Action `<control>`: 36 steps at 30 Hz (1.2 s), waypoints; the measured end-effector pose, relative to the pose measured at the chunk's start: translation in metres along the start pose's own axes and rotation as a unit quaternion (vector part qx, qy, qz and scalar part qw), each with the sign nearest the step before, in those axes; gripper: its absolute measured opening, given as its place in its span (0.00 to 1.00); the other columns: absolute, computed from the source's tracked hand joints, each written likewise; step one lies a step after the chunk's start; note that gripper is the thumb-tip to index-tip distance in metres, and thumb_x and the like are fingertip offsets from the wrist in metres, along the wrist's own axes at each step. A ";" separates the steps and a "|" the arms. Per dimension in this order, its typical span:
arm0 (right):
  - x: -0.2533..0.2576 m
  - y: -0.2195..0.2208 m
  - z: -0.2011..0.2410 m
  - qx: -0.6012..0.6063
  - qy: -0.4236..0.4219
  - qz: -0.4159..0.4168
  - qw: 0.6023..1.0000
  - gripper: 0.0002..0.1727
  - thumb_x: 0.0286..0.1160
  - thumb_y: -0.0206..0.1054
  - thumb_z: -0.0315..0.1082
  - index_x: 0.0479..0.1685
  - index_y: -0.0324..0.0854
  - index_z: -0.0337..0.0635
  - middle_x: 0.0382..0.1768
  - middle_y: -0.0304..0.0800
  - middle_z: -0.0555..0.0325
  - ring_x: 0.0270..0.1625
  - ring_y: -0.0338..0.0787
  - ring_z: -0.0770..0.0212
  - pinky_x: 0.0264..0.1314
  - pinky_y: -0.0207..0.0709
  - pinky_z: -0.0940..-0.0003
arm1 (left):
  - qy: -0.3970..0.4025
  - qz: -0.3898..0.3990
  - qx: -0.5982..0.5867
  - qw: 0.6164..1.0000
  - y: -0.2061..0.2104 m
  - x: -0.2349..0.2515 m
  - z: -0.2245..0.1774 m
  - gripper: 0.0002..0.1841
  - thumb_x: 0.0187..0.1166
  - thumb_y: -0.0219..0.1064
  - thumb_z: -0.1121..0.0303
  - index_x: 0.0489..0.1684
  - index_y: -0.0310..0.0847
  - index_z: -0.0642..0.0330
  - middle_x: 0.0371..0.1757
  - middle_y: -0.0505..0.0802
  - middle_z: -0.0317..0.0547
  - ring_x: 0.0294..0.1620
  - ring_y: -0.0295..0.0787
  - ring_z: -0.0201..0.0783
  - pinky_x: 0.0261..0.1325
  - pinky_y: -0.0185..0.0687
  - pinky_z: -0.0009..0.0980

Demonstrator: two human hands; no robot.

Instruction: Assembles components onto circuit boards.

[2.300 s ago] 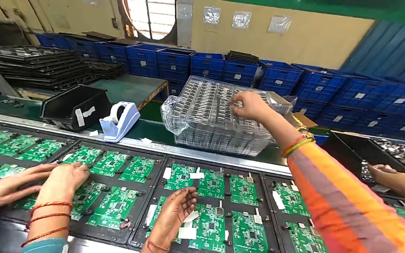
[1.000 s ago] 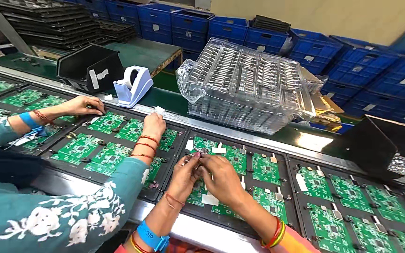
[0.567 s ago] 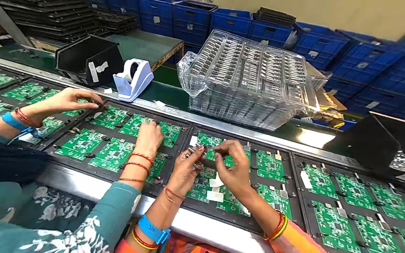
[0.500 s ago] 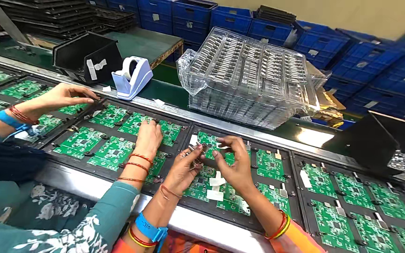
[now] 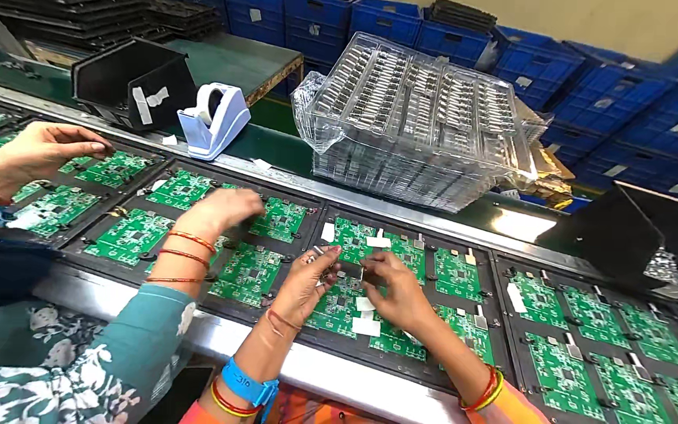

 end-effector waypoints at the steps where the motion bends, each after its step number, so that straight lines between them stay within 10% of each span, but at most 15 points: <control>1: -0.004 0.005 -0.001 -0.025 -0.010 0.015 1.000 0.20 0.64 0.75 0.25 0.59 0.86 0.33 0.55 0.88 0.43 0.51 0.92 0.51 0.55 0.89 0.53 | -0.005 0.001 0.004 1.000 0.000 0.000 0.001 0.03 0.84 0.67 0.69 0.45 0.85 0.57 0.32 0.88 0.38 0.27 0.83 0.27 0.31 0.81 0.20; 7: -0.008 0.014 -0.006 -0.108 -0.049 0.027 0.993 0.07 0.63 0.77 0.27 0.40 0.91 0.38 0.48 0.93 0.47 0.53 0.92 0.47 0.58 0.85 0.48 | -0.039 0.062 0.034 0.997 0.009 0.000 0.006 0.18 0.93 0.52 0.56 0.58 0.86 0.56 0.39 0.89 0.38 0.29 0.84 0.27 0.31 0.79 0.19; 15: -0.010 0.008 -0.006 -0.125 -0.027 0.045 0.991 0.02 0.63 0.77 0.26 0.32 0.92 0.39 0.47 0.93 0.46 0.52 0.92 0.45 0.54 0.85 0.48 | -0.017 0.061 0.047 0.997 0.008 -0.001 0.005 0.13 0.88 0.62 0.64 0.60 0.83 0.60 0.42 0.91 0.42 0.33 0.86 0.28 0.32 0.80 0.20; 19: -0.007 0.000 -0.008 -0.123 0.015 0.091 0.988 0.07 0.71 0.74 0.33 0.39 0.95 0.41 0.61 0.89 0.42 0.65 0.85 0.40 0.65 0.79 0.40 | -0.028 0.074 0.056 0.995 0.009 -0.001 0.007 0.13 0.90 0.59 0.62 0.59 0.85 0.57 0.38 0.90 0.40 0.26 0.81 0.25 0.24 0.74 0.17; 23: 0.005 -0.010 0.009 0.013 -0.040 0.020 0.999 0.27 0.74 0.73 0.41 0.71 0.81 0.38 0.66 0.86 0.48 0.66 0.87 0.55 0.67 0.83 0.55 | -0.054 0.121 0.077 0.988 0.017 -0.003 0.012 0.14 0.91 0.57 0.60 0.53 0.86 0.58 0.36 0.90 0.39 0.21 0.77 0.23 0.20 0.69 0.16; 26: 0.013 -0.011 0.025 0.084 -0.076 0.013 0.993 0.18 0.70 0.73 0.33 0.58 0.86 0.38 0.59 0.90 0.52 0.62 0.89 0.62 0.65 0.84 0.64 | -0.066 0.159 0.079 0.982 0.023 -0.007 0.015 0.11 0.90 0.58 0.63 0.44 0.86 0.57 0.29 0.87 0.36 0.20 0.77 0.23 0.20 0.70 0.15; 32: 0.050 -0.043 -0.015 -0.028 0.002 -0.015 0.999 0.16 0.67 0.72 0.22 0.56 0.87 0.28 0.60 0.85 0.33 0.51 0.91 0.45 0.55 0.86 0.52 | -0.072 0.085 -0.022 0.994 0.013 0.002 0.014 0.15 0.89 0.50 0.76 0.63 0.79 0.71 0.56 0.92 0.56 0.50 0.93 0.39 0.55 0.88 0.28; 36: 0.071 -0.038 -0.063 -0.127 0.029 0.036 0.991 0.13 0.69 0.72 0.23 0.52 0.89 0.29 0.56 0.86 0.33 0.55 0.90 0.40 0.59 0.83 0.44 | -0.062 0.055 -0.044 0.996 0.011 0.001 0.010 0.12 0.88 0.50 0.81 0.61 0.76 0.75 0.56 0.92 0.62 0.54 0.95 0.45 0.60 0.89 0.33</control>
Point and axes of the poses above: each hand's wrist, its own x-axis towards the middle knuckle, its own y-axis out of the palm, z = x × y, the point moved 9 cm from there along x, towards the middle knuckle
